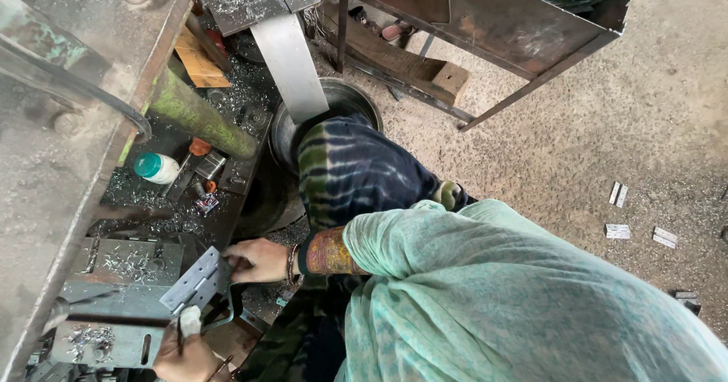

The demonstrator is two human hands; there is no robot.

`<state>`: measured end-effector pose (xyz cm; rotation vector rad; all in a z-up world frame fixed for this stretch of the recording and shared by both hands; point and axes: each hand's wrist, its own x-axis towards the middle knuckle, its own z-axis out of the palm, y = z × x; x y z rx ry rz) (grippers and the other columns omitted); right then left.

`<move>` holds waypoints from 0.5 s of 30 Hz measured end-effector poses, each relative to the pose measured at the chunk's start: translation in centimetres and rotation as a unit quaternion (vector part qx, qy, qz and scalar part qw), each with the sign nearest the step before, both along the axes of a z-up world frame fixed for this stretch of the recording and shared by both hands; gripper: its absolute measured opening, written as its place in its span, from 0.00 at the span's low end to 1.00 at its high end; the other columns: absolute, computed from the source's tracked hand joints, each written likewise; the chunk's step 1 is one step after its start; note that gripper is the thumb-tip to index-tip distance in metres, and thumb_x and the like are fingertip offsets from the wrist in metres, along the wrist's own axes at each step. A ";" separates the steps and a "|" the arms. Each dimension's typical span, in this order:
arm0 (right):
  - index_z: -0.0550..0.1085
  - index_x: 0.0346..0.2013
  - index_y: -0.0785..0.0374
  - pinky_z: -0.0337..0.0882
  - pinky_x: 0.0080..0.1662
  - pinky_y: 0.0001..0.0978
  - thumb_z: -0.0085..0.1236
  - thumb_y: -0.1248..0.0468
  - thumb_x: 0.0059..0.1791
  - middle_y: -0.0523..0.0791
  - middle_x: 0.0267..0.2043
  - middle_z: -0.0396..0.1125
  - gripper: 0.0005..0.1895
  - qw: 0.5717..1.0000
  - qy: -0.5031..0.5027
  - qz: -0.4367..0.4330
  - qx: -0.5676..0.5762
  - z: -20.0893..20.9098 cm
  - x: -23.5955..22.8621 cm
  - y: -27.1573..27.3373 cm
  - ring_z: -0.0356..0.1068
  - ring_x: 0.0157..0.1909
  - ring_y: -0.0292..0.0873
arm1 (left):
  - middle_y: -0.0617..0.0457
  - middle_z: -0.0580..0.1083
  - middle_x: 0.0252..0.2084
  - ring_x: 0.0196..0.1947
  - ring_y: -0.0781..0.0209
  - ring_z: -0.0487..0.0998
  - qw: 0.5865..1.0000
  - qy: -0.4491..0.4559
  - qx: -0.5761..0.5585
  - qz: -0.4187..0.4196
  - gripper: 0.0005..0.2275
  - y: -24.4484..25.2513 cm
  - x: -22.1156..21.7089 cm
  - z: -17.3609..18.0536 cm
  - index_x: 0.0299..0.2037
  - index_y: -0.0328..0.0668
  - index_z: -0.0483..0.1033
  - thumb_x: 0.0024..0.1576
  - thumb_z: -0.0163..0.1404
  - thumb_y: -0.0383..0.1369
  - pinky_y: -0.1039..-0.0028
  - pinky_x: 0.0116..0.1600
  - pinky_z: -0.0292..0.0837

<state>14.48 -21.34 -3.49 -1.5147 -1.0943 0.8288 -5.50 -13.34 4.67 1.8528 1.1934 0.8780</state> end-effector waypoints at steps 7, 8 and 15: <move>0.69 0.59 0.71 0.79 0.40 0.31 0.64 0.62 0.49 0.49 0.42 0.74 0.26 0.924 0.381 -0.030 -0.008 1.0 0.2 1.2 0.75 0.38 0.38 | 0.55 0.79 0.39 0.35 0.69 0.75 0.973 -0.140 -0.183 -0.014 0.10 1.9 -1.4 -1.8 0.49 0.28 0.80 0.60 0.59 0.26 0.78 0.42 0.71; 0.71 0.58 0.71 0.79 0.38 0.30 0.64 0.62 0.49 0.49 0.42 0.75 0.25 0.927 0.375 -0.033 -0.012 1.6 1.0 1.1 0.75 0.37 0.37 | 0.56 0.79 0.38 0.34 0.70 0.74 0.971 -0.132 -0.201 -0.010 0.09 2.5 -1.8 -1.9 0.48 0.28 0.80 0.61 0.59 0.27 0.79 0.40 0.70; 0.74 0.51 0.70 0.78 0.38 0.27 0.64 0.66 0.51 0.43 0.42 0.74 0.17 0.940 0.324 0.004 0.109 5.7 2.5 -0.2 0.73 0.34 0.33 | 0.45 0.79 0.37 0.35 0.67 0.74 0.999 0.036 -0.018 -0.036 0.11 2.9 -3.3 -2.6 0.48 0.29 0.81 0.61 0.62 0.31 0.71 0.45 0.71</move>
